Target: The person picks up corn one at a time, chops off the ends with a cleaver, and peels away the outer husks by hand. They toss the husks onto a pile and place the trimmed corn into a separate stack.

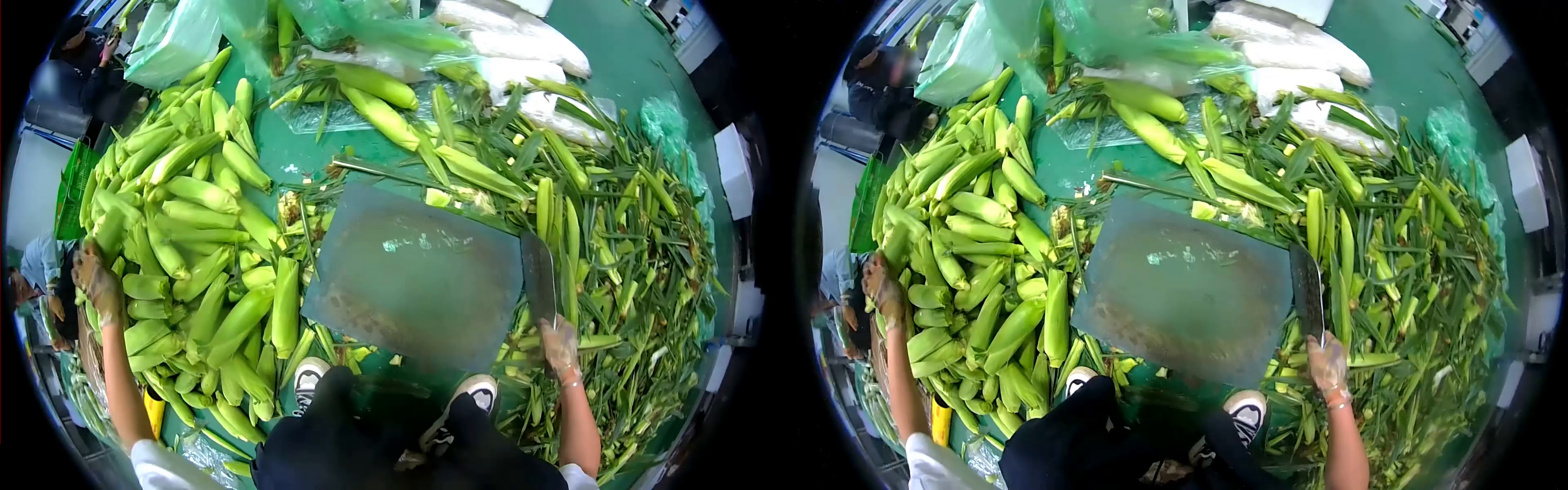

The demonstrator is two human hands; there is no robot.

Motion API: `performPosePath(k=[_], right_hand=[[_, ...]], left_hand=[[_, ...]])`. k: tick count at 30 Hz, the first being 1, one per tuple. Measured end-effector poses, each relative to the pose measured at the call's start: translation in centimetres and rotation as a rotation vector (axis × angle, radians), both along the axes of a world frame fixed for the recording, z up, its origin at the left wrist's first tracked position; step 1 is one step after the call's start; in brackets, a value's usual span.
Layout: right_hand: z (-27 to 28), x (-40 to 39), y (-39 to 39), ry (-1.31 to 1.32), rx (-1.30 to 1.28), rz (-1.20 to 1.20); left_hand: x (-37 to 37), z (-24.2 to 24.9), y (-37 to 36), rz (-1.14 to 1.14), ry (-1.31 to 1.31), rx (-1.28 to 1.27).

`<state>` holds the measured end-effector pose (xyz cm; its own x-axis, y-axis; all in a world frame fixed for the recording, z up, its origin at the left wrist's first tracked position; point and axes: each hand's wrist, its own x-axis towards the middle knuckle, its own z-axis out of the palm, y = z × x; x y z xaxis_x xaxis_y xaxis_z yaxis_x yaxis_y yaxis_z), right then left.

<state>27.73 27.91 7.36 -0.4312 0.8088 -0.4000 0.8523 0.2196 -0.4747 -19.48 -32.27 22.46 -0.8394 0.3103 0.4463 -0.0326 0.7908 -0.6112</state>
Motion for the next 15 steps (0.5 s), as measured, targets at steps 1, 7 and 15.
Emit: performPosePath(k=[1,7,15], right_hand=[[-2.4,1.0,0.8,0.024,-0.034,0.048],[-1.9,-2.7,-1.9,0.146,-0.136,0.064],[-3.4,-1.0,-1.8,0.092,-0.177,0.05]], left_hand=[[-2.0,-1.4,1.3,-0.167,0.087,0.092],[-3.3,-19.9,34.9,-0.817,-0.463,0.686],[-8.7,-28.8,57.6,-0.039,-0.616,1.399]])
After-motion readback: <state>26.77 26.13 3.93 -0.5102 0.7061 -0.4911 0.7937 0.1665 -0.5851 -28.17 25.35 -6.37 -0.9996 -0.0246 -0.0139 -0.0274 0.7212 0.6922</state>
